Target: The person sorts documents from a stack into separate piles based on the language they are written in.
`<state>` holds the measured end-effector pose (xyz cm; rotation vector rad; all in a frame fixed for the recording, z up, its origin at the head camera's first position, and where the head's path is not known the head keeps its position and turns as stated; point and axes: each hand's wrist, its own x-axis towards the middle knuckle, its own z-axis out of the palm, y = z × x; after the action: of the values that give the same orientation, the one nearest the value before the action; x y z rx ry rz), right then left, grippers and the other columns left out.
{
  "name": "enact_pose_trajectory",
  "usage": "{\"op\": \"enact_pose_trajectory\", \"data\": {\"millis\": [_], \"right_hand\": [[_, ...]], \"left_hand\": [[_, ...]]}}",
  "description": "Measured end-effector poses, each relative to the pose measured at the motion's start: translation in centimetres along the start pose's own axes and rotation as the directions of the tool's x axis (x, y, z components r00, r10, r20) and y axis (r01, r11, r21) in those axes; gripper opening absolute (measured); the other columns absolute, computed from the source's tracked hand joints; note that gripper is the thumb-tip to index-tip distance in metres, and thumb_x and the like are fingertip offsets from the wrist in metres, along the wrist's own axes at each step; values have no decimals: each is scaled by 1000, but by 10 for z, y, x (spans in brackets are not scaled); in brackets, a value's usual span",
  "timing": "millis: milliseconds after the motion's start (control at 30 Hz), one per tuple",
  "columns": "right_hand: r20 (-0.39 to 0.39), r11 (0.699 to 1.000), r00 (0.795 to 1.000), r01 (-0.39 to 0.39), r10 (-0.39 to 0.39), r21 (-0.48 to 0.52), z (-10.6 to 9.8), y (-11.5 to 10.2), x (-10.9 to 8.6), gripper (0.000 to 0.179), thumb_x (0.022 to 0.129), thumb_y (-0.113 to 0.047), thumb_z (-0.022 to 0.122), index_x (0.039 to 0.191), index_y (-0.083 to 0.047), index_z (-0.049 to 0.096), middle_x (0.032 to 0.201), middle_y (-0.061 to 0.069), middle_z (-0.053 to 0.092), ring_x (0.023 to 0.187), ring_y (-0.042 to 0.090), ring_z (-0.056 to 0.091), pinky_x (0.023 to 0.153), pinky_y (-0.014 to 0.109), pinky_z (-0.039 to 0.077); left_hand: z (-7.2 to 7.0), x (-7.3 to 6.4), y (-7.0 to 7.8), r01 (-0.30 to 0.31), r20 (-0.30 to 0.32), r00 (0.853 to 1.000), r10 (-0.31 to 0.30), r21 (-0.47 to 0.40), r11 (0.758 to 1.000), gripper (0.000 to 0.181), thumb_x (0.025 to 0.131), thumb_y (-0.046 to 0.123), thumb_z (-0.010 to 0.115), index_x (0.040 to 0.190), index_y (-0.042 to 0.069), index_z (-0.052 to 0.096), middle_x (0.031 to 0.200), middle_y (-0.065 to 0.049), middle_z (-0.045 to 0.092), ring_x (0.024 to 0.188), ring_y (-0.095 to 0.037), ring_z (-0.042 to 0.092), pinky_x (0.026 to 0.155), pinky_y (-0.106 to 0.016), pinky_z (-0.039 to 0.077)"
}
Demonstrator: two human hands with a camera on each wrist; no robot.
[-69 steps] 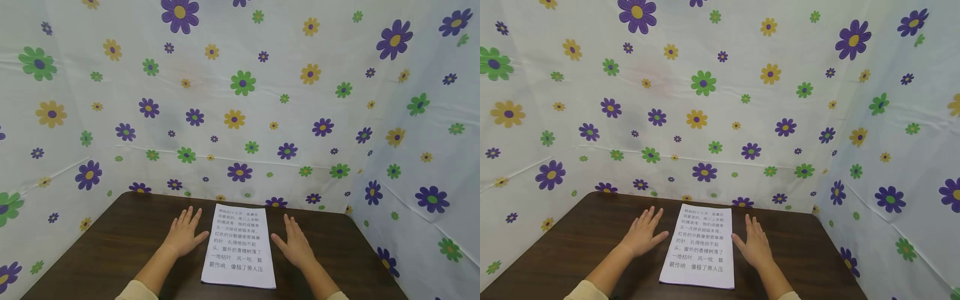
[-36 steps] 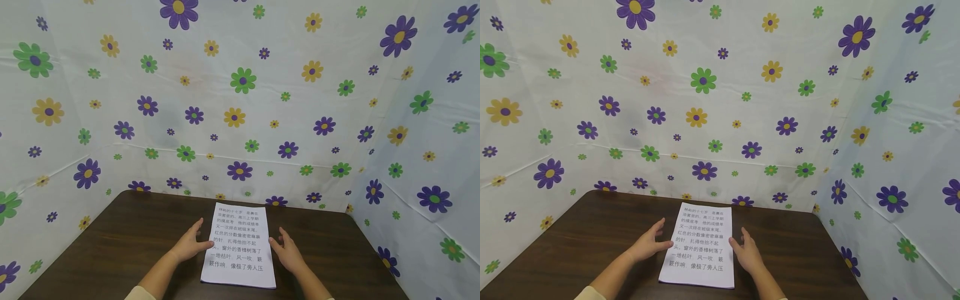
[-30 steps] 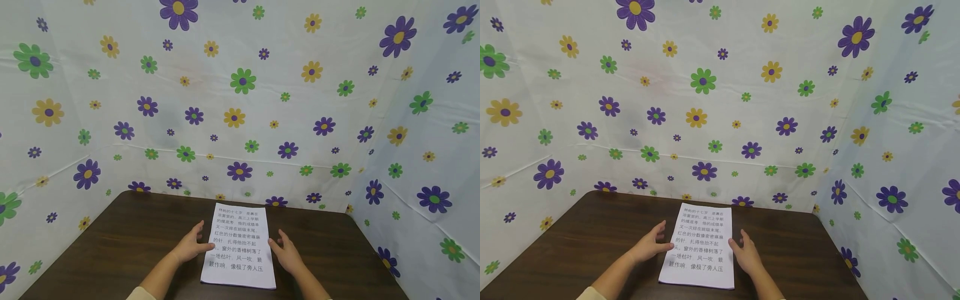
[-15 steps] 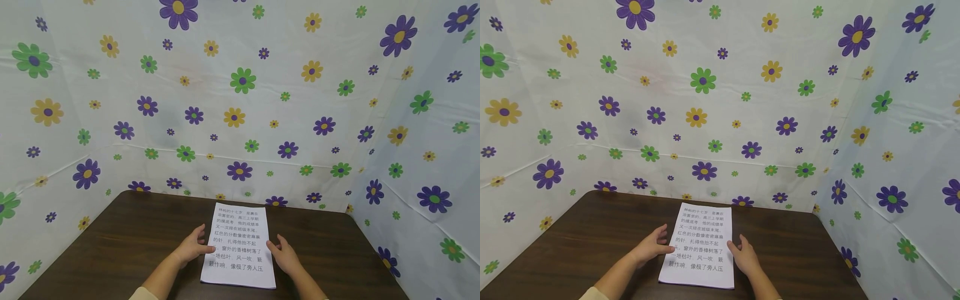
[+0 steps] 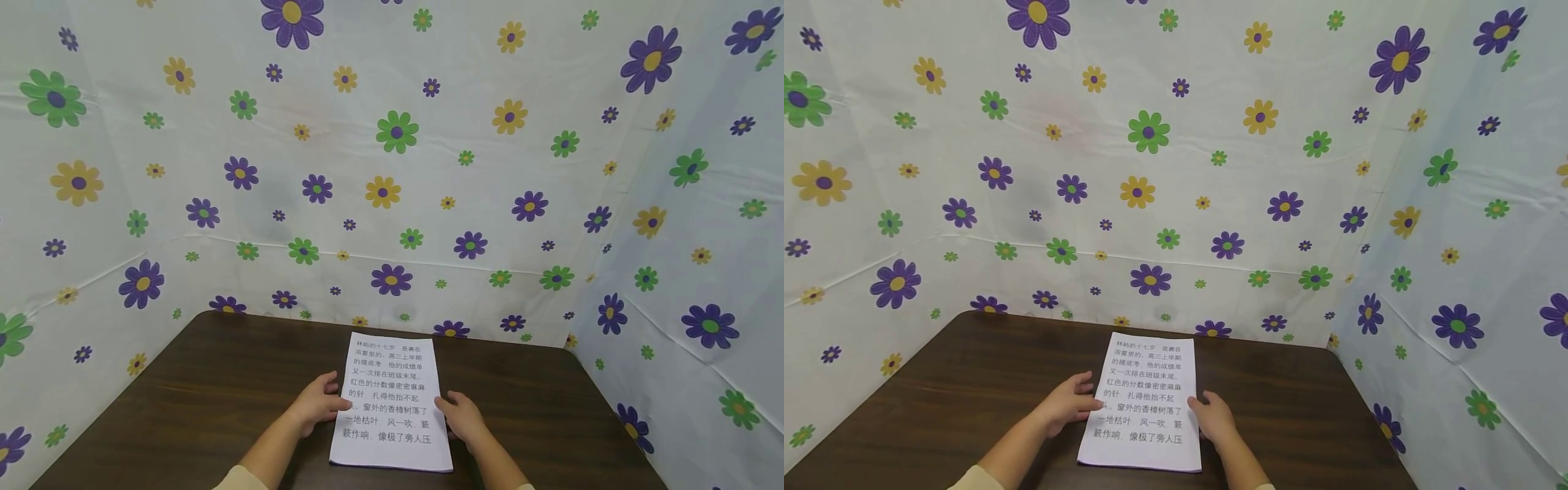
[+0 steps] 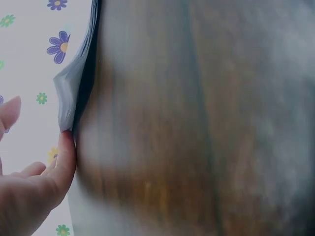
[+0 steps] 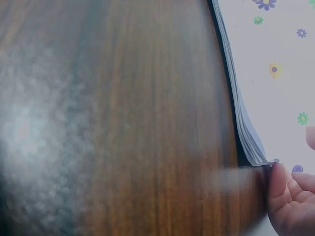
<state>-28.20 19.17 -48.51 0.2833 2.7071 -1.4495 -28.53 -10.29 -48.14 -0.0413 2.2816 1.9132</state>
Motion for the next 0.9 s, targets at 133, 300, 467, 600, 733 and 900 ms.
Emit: {"op": "enact_pose_trajectory", "data": {"millis": [133,300,467,600,733,900], "right_hand": [[-4,1000,1000,26,-26,13,0,3,0,56,91,-16,63,133,16,47,113,31,61,84,27,63,60,34,56],[-50,996,995,89,-89,-9,3,7,1,46,85,-7,67,124,15,57,84,11,62,70,17,55,57,27,47],[-100,994,989,105,-109,-40,7,6,1,41,81,-2,68,119,12,62,77,7,62,69,16,54,57,27,45],[-134,994,985,101,-106,-47,9,6,0,37,80,0,67,116,9,65,77,6,61,69,16,54,56,27,44],[-161,995,982,97,-102,-36,10,6,1,35,82,1,65,115,9,66,78,7,62,69,16,54,56,26,45],[-183,997,980,82,-83,-12,9,5,1,34,83,-1,64,116,10,66,83,10,65,72,17,57,58,27,46]], "left_hand": [[3,2,-3,-18,-32,999,19,19,1000,76,75,-7,73,141,-15,35,129,-37,53,99,-32,66,81,-43,60],[5,4,-6,-58,-67,996,62,64,996,64,72,-12,70,131,-16,48,114,-31,63,87,-24,66,73,-39,61],[8,4,-7,-100,-135,983,126,183,978,53,69,-11,74,119,-15,58,92,-21,66,75,-19,62,64,-35,60],[10,4,-7,-108,-159,977,145,220,969,49,69,-12,73,115,-16,59,83,-17,64,70,-17,60,62,-35,60],[10,3,-7,-95,-156,979,128,205,974,49,69,-12,72,117,-16,59,83,-17,65,70,-17,61,64,-37,61],[9,3,-6,-97,-152,981,124,174,980,48,71,-12,71,117,-16,58,83,-17,66,71,-17,63,65,-37,61]]}}
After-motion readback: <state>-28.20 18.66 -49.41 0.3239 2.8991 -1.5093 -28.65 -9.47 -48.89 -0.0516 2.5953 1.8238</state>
